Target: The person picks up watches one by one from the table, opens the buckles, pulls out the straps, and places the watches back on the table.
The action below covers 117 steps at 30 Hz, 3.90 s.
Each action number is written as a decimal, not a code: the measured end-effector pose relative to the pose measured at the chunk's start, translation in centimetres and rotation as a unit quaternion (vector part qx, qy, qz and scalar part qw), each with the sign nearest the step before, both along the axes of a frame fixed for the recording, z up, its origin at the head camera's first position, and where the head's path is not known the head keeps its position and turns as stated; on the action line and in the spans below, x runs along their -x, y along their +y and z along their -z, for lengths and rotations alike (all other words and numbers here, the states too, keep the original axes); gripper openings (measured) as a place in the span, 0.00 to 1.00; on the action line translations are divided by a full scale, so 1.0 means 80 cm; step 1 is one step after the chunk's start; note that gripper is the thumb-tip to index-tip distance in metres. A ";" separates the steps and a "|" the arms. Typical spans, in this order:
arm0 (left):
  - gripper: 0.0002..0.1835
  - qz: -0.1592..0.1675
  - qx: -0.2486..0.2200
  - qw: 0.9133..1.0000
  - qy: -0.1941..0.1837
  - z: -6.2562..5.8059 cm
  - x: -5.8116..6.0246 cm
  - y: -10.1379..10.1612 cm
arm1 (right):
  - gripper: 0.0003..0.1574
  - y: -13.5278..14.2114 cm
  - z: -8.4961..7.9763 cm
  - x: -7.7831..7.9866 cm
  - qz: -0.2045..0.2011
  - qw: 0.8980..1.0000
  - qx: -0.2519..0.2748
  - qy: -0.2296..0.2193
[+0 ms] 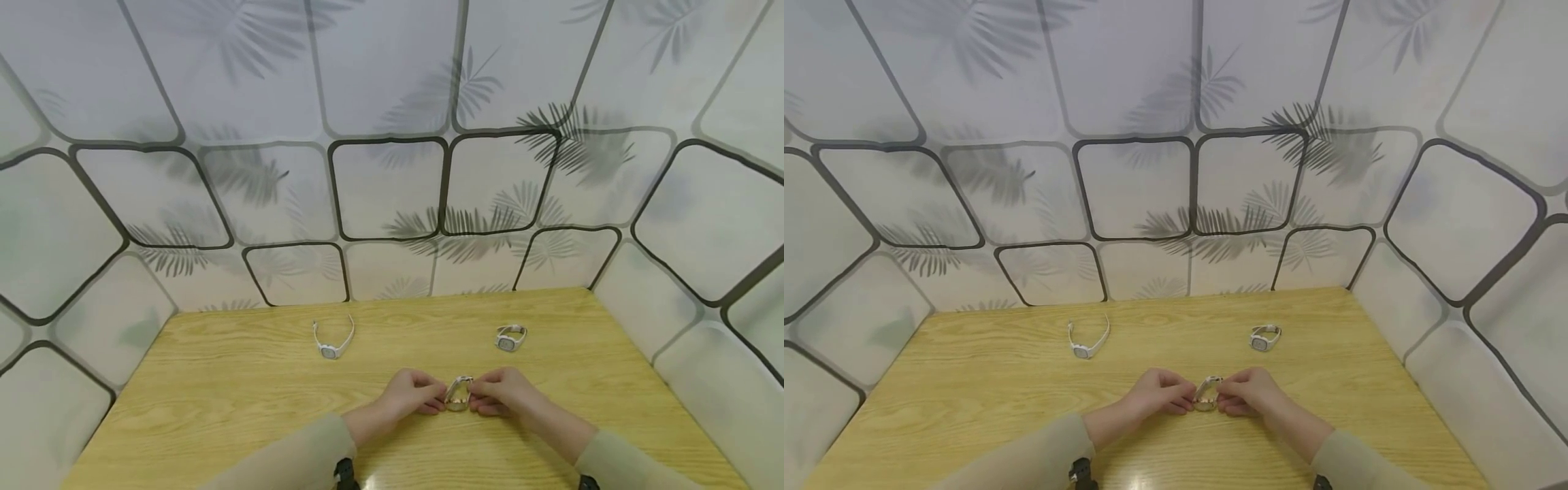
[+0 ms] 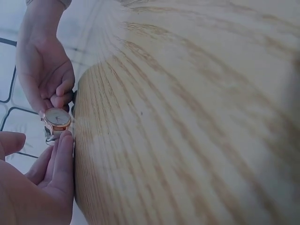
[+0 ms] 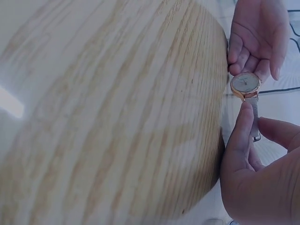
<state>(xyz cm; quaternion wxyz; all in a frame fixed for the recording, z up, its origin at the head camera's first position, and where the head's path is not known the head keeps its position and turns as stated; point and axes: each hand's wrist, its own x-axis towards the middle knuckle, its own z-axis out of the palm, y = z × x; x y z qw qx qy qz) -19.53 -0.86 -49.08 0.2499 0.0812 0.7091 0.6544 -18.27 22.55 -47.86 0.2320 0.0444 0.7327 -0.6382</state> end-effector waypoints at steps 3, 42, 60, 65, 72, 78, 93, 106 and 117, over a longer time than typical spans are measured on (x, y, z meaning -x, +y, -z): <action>0.13 -0.009 -0.006 1.000 -0.004 -0.001 -0.002 0.000 | 0.17 -0.002 -0.001 0.000 0.004 1.000 0.009 -0.007; 0.11 0.012 -0.004 0.999 0.030 -0.034 0.007 -0.032 | 0.24 -0.029 -0.043 0.011 -0.042 0.997 0.059 -0.001; 0.12 0.009 0.010 0.998 0.057 -0.054 0.007 -0.052 | 0.22 -0.043 -0.064 0.016 -0.062 0.996 0.055 0.017; 0.13 0.012 0.000 0.998 0.066 -0.061 0.010 -0.058 | 0.23 -0.046 -0.065 0.018 -0.074 0.995 0.054 0.031; 0.13 0.013 0.010 0.996 0.082 -0.067 0.013 -0.067 | 0.23 -0.053 -0.067 0.021 -0.081 0.994 0.037 0.063; 0.12 0.013 0.012 0.995 0.094 -0.070 0.014 -0.075 | 0.20 -0.060 -0.068 0.019 -0.077 0.993 0.027 0.090; 0.09 0.018 0.066 0.985 0.158 -0.072 0.016 -0.086 | 0.15 -0.076 -0.072 0.016 -0.066 0.987 -0.014 0.147; 0.05 0.012 0.109 0.964 0.243 -0.083 0.014 -0.094 | 0.17 -0.079 -0.078 0.018 -0.101 0.971 -0.041 0.214; 0.04 0.006 0.109 0.963 0.247 -0.090 0.010 -0.098 | 0.18 -0.082 -0.087 0.017 -0.113 0.961 -0.070 0.244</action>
